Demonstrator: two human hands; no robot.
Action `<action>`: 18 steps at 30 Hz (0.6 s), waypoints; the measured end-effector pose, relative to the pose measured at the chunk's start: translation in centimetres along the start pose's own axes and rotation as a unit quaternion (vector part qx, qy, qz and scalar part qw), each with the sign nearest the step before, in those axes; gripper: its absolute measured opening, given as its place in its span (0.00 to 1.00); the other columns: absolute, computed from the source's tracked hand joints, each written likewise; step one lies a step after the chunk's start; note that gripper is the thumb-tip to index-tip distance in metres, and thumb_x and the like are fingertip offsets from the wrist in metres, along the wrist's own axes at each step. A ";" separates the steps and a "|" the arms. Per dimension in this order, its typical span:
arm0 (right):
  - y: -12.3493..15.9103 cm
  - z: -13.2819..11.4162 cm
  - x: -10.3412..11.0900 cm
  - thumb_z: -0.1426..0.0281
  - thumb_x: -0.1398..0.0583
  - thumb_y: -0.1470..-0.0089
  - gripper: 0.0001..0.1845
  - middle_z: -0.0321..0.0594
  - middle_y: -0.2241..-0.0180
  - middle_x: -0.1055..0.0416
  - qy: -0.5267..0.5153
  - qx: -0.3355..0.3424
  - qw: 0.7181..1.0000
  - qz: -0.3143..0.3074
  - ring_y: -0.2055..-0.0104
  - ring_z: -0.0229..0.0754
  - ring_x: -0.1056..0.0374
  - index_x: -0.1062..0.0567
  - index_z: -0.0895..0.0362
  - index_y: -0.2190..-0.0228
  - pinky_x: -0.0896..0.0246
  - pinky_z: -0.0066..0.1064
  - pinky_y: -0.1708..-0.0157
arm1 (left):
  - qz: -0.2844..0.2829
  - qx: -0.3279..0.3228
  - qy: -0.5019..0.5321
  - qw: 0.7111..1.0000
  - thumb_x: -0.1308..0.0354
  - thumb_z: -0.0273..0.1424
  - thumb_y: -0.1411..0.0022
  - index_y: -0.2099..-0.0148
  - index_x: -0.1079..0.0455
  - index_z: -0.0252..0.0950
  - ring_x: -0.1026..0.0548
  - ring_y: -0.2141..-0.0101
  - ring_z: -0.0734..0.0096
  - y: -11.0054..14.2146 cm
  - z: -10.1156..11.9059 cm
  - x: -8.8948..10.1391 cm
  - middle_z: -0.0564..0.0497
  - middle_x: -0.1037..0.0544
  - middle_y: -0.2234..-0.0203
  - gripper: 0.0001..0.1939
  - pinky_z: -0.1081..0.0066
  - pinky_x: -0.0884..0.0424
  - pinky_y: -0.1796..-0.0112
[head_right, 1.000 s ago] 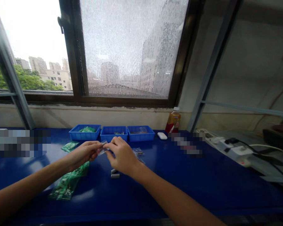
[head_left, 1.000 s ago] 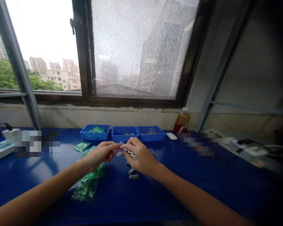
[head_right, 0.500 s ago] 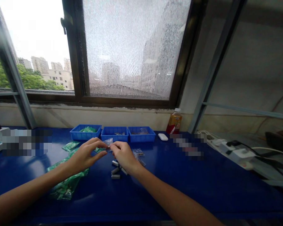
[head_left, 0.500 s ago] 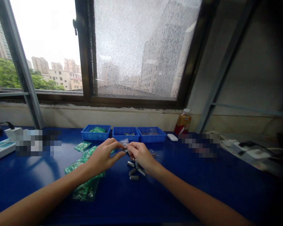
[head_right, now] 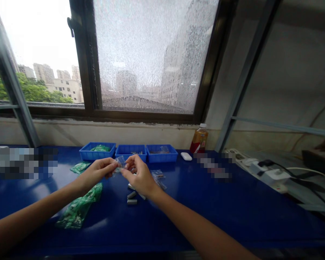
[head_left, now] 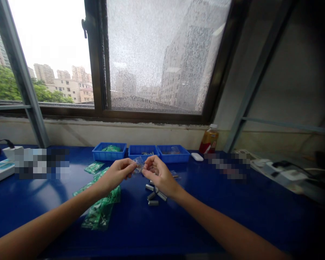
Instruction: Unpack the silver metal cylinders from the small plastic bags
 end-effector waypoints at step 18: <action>-4.8 4.3 13.4 0.67 0.44 0.51 0.14 0.43 0.71 0.30 0.461 -0.002 0.875 0.146 0.68 0.42 0.35 0.28 0.61 0.64 0.43 0.31 0.65 | -0.095 -0.155 -0.336 0.924 0.52 0.34 0.39 0.60 0.31 0.36 0.30 0.65 0.67 1.5 1.5 -2.6 0.48 0.28 0.66 0.11 0.69 0.35 0.63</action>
Point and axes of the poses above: each hand's wrist, its own y-axis away from the middle knuckle, its own x-axis out of the back of the hand, z = x × y, the point moved 6 cm from there along -y, towards the middle knuckle
